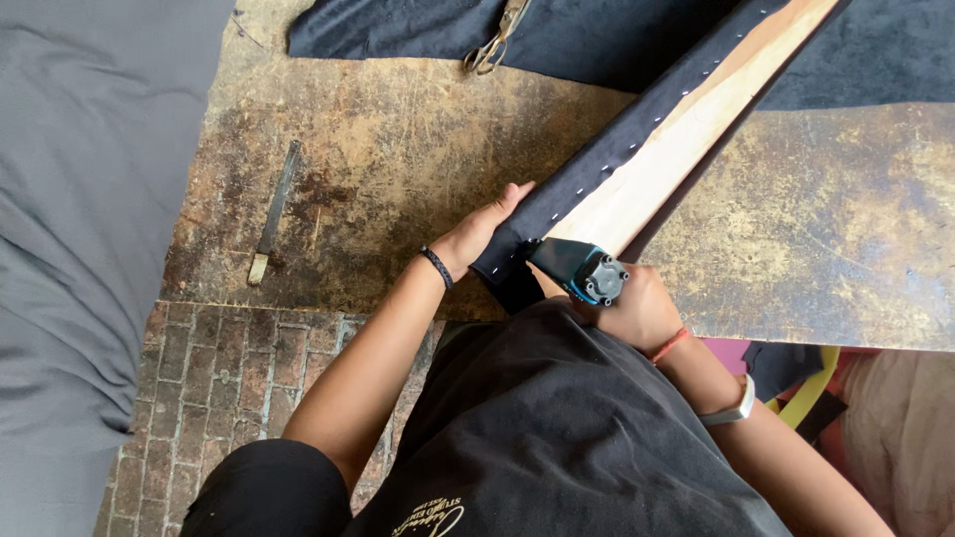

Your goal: The person wraps a strip of black fabric around the edge of a curved wooden board and staples the fabric to the board's underside using a pneumatic nail gun, working section by section around the edge, then lifts the covered board to check it and continues stapling the remaining fabric edge.

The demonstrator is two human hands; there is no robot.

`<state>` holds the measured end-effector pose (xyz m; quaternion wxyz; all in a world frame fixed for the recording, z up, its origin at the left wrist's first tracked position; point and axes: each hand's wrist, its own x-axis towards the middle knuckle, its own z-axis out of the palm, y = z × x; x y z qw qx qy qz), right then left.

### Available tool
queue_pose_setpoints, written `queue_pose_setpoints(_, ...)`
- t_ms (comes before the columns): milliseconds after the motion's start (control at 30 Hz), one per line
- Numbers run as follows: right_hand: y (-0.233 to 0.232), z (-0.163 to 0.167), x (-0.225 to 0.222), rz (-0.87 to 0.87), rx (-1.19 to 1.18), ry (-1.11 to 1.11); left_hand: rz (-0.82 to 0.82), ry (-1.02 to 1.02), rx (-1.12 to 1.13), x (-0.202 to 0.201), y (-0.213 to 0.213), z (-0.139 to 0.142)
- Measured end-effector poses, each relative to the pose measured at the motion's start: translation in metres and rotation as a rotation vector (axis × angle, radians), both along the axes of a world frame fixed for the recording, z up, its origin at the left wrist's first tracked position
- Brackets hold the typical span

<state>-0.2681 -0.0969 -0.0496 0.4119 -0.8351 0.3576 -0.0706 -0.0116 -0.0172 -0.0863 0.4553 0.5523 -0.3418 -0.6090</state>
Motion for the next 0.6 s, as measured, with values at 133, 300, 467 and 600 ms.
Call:
queue_pose_setpoints(133, -0.016, -0.022, -0.010, -0.042, -0.017, 0.038, 0.090, 0.110, 0.013, 0.002, 0.002, -0.009)
queue_pose_setpoints(300, -0.087, -0.059, -0.052, -0.319, 0.160, 0.450, 0.192, 0.198, -0.025, 0.000, 0.023, -0.014)
queue_pose_setpoints(467, -0.148, -0.097, -0.101, -0.353, -0.032, 0.553, 0.310, 0.014, -0.190, -0.019, 0.053, -0.014)
queue_pose_setpoints(600, -0.161, -0.086, -0.101, -0.312, -0.305, 0.701, 0.328, -0.308, -0.221, -0.036, 0.046, 0.005)
